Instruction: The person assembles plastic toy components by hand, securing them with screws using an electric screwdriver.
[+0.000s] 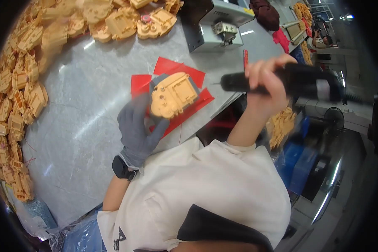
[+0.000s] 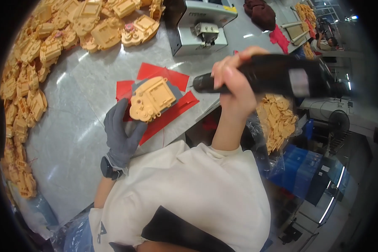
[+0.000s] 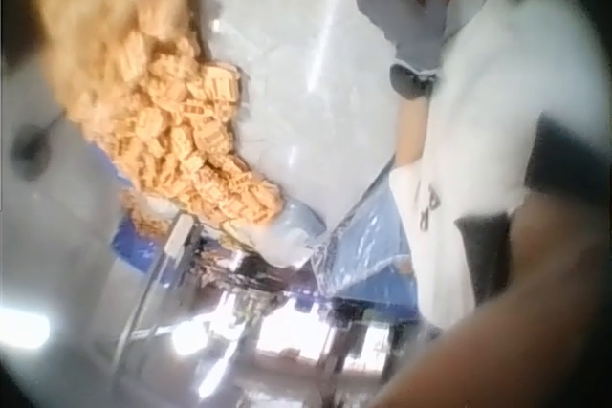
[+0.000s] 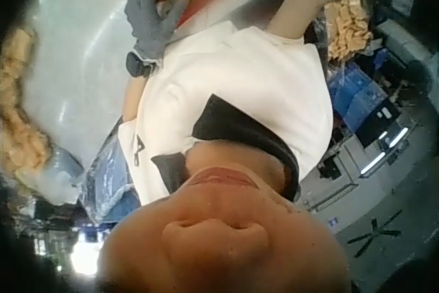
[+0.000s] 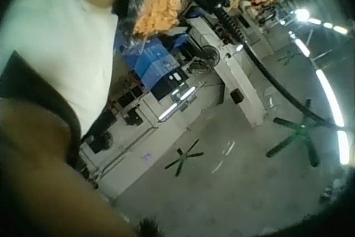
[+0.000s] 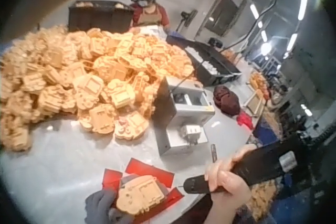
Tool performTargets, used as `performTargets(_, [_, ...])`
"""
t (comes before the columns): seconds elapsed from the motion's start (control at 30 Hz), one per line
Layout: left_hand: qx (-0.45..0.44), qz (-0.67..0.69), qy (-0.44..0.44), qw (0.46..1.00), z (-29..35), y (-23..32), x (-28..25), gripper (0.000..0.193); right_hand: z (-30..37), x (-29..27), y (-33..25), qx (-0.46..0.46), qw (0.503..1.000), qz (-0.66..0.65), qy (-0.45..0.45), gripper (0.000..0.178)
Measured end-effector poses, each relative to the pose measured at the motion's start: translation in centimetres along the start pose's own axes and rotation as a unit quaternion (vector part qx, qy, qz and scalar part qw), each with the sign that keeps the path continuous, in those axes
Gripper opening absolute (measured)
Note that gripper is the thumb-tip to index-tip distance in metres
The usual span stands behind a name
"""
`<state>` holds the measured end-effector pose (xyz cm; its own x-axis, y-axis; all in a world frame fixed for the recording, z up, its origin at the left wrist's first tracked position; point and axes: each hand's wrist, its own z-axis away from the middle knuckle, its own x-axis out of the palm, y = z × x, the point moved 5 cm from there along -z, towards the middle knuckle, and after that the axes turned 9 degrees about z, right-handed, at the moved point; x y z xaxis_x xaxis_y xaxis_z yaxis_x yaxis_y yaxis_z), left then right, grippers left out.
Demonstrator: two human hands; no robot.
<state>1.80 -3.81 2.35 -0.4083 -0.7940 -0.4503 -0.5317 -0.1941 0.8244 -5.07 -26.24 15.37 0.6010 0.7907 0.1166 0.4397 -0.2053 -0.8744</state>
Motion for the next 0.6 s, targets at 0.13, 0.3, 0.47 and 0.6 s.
performTargets(0.13, [0.072, 0.059, -0.030, 0.995, -1.1, 1.0, -0.1, 0.054, 3.6, 4.1, -3.1, -0.093, 0.970, -0.054, -0.217, 0.050])
performTargets(0.3, [0.059, 0.043, -0.040, 0.997, -0.4, 0.0, 0.1, 0.050, 3.9, 3.7, -1.0, -0.084, 0.989, 0.040, -0.119, 0.051])
performTargets(0.47, [0.036, 0.048, -0.051, 0.997, 0.1, -0.2, 0.1, 0.050, 3.9, 3.8, -0.6, -0.059, 0.989, 0.031, -0.128, 0.046])
performTargets(0.6, [0.037, 0.057, -0.057, 0.996, -0.3, 0.3, 0.1, 0.050, 3.5, 3.5, -0.4, -0.035, 0.998, 0.006, -0.054, 0.042])
